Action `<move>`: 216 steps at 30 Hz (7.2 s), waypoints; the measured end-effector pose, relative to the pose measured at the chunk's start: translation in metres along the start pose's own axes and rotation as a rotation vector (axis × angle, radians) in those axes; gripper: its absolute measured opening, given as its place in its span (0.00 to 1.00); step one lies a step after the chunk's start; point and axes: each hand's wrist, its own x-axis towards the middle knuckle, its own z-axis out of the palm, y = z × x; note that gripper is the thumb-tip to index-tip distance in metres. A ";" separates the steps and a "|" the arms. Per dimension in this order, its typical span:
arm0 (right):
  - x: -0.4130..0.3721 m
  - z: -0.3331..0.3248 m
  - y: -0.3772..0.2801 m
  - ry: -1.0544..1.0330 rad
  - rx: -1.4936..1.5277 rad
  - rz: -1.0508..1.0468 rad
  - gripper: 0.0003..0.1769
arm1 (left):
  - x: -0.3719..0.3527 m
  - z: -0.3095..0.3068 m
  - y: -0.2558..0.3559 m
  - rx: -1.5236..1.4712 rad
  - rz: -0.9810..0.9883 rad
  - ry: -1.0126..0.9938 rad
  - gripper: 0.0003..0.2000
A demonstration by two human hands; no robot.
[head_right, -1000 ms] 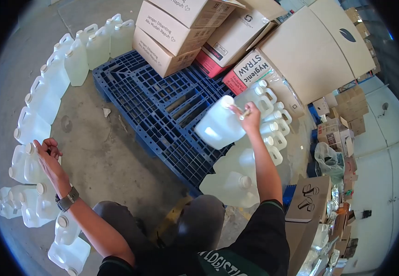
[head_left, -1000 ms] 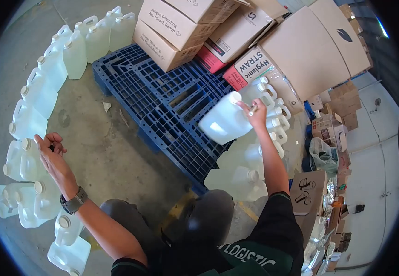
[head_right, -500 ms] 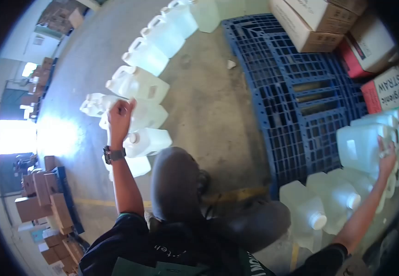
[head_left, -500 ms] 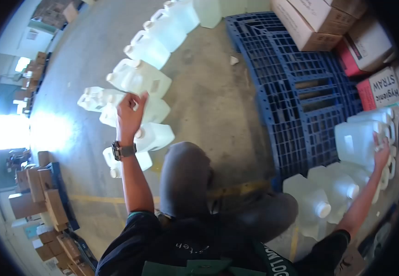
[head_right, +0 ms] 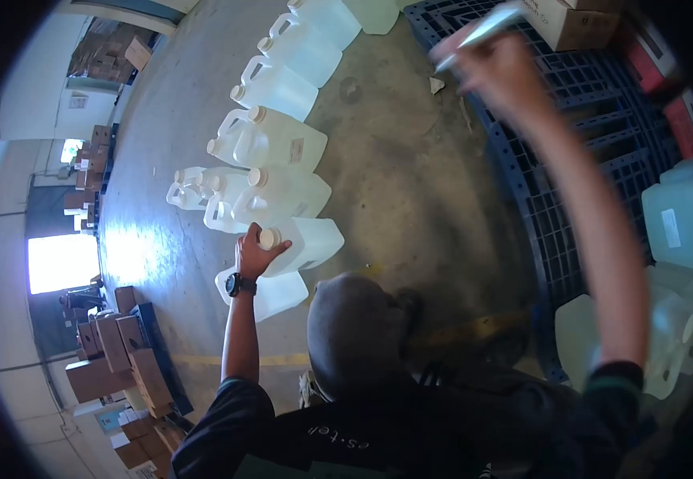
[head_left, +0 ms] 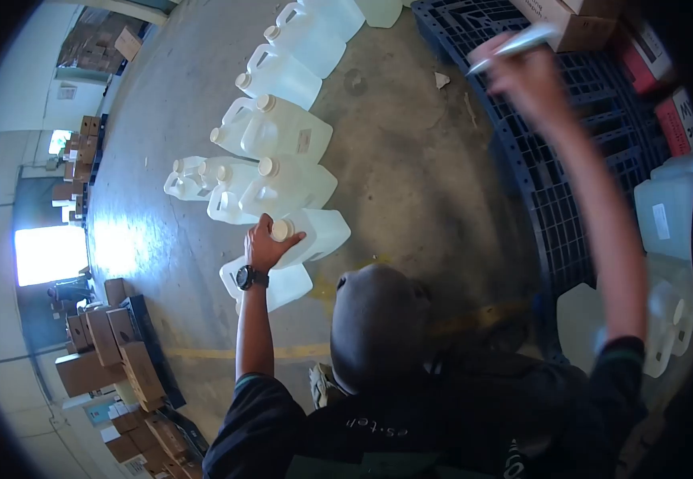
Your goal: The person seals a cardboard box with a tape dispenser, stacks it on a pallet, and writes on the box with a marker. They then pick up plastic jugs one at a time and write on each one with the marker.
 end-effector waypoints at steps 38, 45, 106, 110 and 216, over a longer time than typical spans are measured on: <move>-0.164 0.435 0.195 -0.043 1.016 0.830 0.08 | 0.006 0.004 -0.005 0.034 -0.065 -0.092 0.35; -0.166 0.443 0.213 -0.030 0.985 0.832 0.11 | 0.007 0.006 -0.007 0.046 -0.059 -0.076 0.34; -0.271 0.297 0.103 0.610 0.150 0.383 0.15 | -0.081 0.075 0.766 -1.259 0.179 -0.872 0.19; -0.266 0.275 0.100 0.616 0.120 0.388 0.16 | -0.036 0.047 0.712 -0.874 0.614 -0.909 0.33; -0.193 0.297 0.204 0.623 1.235 0.769 0.08 | 0.049 0.009 0.074 -0.022 0.293 -0.551 0.33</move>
